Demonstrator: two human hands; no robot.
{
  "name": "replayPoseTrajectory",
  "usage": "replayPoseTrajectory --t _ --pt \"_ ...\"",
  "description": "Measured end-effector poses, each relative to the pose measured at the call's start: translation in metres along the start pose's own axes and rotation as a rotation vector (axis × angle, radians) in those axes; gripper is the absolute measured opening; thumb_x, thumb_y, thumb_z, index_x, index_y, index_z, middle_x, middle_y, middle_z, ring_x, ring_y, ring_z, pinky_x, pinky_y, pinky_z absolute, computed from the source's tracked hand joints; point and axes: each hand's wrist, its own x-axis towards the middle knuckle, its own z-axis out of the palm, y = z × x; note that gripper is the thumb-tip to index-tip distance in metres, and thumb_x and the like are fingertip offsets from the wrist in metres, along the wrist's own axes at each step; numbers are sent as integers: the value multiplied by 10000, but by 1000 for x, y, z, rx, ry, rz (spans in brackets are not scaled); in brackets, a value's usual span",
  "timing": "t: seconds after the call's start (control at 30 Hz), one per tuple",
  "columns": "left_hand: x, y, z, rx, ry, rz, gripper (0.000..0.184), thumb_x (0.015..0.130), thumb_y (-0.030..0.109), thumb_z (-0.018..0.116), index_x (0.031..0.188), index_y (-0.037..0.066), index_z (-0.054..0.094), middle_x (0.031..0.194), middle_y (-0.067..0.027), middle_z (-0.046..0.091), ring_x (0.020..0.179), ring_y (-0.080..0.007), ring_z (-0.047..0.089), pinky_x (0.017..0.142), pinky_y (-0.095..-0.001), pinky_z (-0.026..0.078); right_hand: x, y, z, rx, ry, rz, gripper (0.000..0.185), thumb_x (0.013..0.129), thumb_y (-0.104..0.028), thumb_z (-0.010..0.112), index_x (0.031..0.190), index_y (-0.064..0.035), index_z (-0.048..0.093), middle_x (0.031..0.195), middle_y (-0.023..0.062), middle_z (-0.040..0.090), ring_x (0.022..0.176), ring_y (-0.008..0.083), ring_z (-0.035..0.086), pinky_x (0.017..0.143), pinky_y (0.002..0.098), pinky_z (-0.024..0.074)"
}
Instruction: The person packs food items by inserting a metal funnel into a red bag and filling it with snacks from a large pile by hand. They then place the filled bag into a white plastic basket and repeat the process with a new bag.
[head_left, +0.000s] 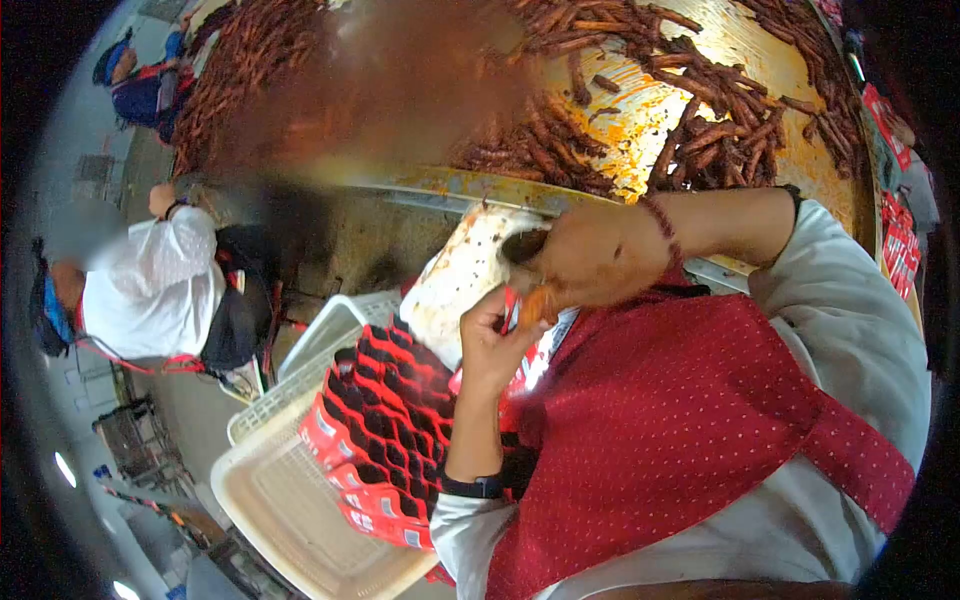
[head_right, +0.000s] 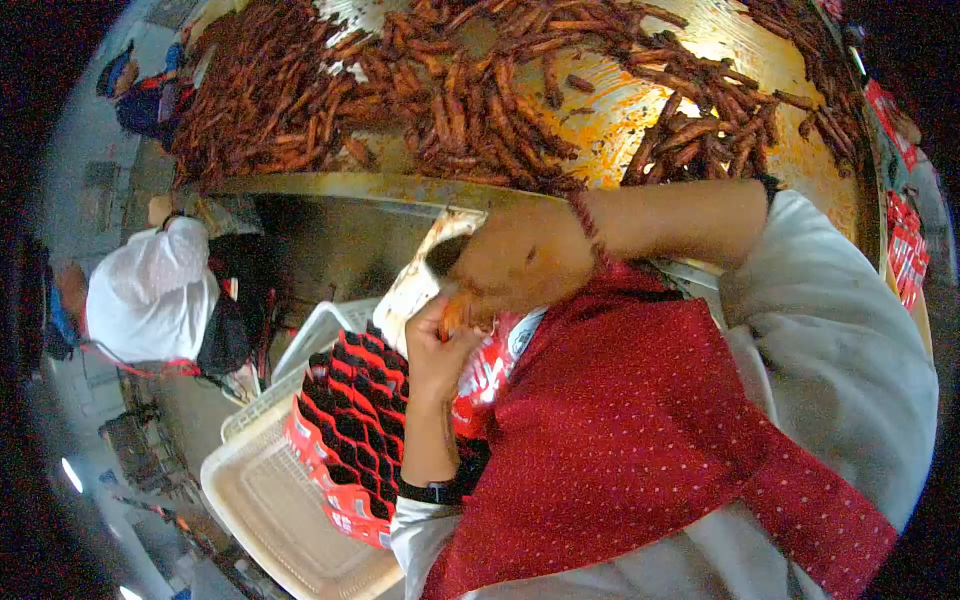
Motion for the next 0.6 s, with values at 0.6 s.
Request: replayPoseTrajectory --t 0.6 --pt "21 16 -22 -165 162 -87 191 697 -5 595 888 -15 582 774 -39 595 698 -79 535 642 -213 433 5 199 -16 820 594 883 381 708 -463 582 930 -152 574 721 22 567 467 112 437 392 263 327"
